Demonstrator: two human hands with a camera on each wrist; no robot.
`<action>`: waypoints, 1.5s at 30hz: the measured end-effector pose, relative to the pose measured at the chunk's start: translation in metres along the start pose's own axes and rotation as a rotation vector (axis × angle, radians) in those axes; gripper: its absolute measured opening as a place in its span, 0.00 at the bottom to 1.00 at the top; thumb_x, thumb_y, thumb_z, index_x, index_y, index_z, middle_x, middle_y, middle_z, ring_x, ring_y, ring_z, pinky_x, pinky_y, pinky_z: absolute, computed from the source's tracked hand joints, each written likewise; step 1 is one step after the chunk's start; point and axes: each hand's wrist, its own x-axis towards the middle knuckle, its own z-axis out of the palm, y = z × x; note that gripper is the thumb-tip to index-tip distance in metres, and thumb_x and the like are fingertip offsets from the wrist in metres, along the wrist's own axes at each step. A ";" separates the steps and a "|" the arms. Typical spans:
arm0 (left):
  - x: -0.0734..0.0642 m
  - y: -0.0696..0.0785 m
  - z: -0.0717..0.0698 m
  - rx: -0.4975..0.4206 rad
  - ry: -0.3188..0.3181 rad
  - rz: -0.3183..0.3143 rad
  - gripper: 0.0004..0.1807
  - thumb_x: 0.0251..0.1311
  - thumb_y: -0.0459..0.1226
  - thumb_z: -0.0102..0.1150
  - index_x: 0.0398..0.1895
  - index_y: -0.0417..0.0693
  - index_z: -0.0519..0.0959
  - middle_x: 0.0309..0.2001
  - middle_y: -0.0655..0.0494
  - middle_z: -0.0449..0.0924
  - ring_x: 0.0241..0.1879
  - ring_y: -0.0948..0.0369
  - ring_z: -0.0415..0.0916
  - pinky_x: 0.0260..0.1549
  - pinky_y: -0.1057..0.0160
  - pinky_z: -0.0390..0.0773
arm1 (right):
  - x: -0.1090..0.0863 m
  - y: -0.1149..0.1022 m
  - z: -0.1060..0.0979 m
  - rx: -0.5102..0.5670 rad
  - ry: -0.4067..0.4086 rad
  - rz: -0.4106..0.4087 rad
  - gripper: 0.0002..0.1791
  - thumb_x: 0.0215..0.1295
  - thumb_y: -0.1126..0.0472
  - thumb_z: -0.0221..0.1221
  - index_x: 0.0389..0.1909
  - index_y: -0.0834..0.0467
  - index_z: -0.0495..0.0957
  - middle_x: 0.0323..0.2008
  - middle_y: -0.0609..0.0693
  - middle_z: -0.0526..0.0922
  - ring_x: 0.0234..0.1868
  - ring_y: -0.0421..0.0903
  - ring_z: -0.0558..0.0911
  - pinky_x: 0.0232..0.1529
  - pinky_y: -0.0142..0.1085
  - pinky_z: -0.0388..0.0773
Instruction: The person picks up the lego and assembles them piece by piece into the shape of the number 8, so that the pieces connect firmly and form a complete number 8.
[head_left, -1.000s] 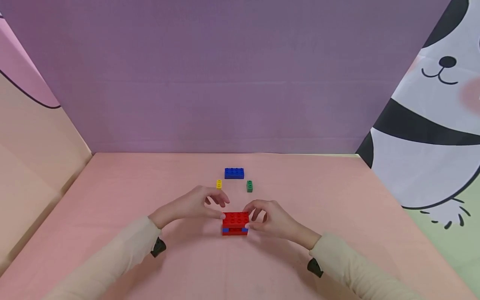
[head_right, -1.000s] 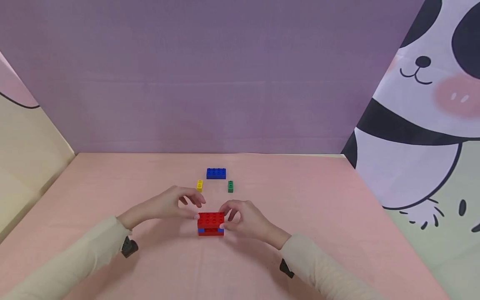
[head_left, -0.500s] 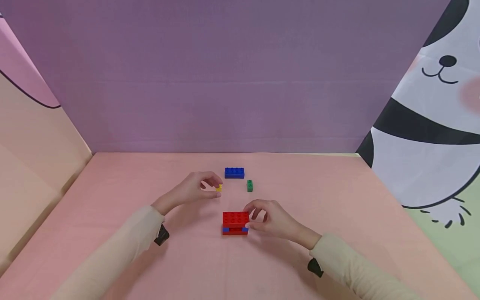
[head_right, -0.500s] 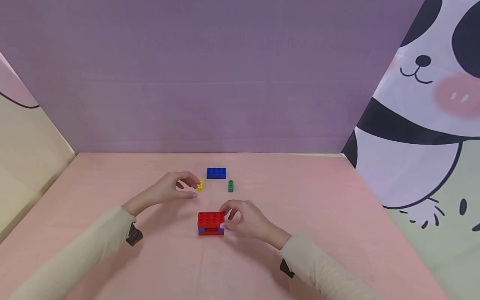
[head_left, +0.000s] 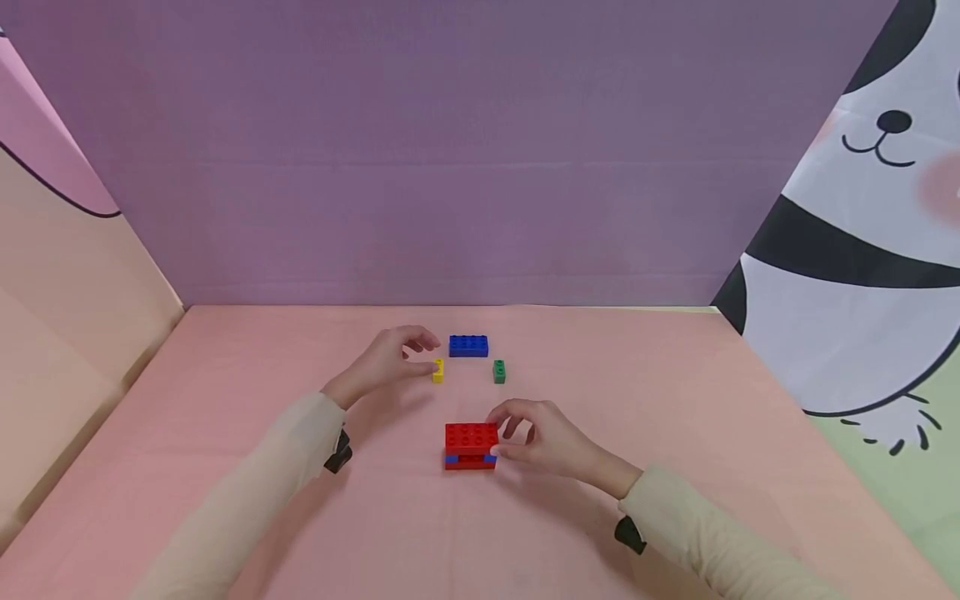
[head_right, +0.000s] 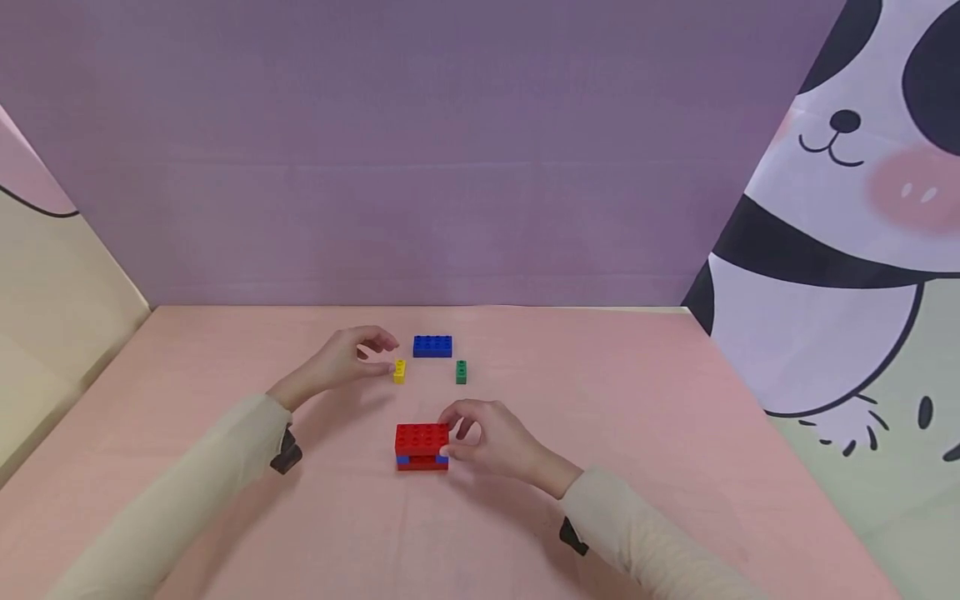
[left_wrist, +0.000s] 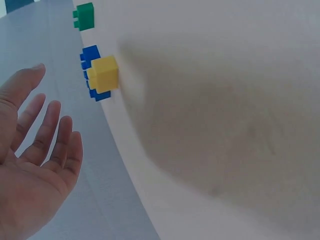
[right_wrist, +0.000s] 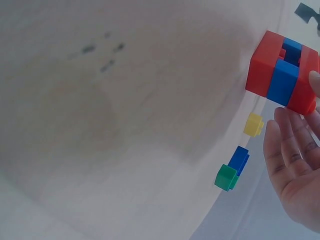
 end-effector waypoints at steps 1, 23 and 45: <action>0.001 -0.001 0.001 0.002 -0.003 -0.009 0.20 0.50 0.38 0.66 0.47 0.43 0.75 0.49 0.46 0.77 0.49 0.49 0.72 0.49 0.52 0.73 | 0.000 0.000 0.000 0.001 0.001 0.001 0.17 0.52 0.58 0.65 0.43 0.54 0.76 0.39 0.47 0.81 0.37 0.46 0.79 0.29 0.30 0.76; 0.013 -0.017 0.019 0.027 -0.064 -0.146 0.22 0.47 0.35 0.68 0.47 0.43 0.74 0.44 0.49 0.76 0.44 0.55 0.74 0.47 0.59 0.76 | -0.001 0.001 0.000 0.002 0.005 -0.006 0.16 0.52 0.58 0.65 0.43 0.54 0.76 0.39 0.48 0.81 0.36 0.43 0.78 0.29 0.31 0.77; 0.016 -0.018 0.028 0.073 -0.070 -0.180 0.17 0.49 0.36 0.66 0.44 0.47 0.76 0.42 0.53 0.77 0.43 0.57 0.72 0.50 0.60 0.74 | -0.002 0.002 -0.001 0.006 0.006 0.011 0.17 0.52 0.58 0.65 0.43 0.54 0.76 0.39 0.48 0.81 0.36 0.45 0.79 0.29 0.30 0.77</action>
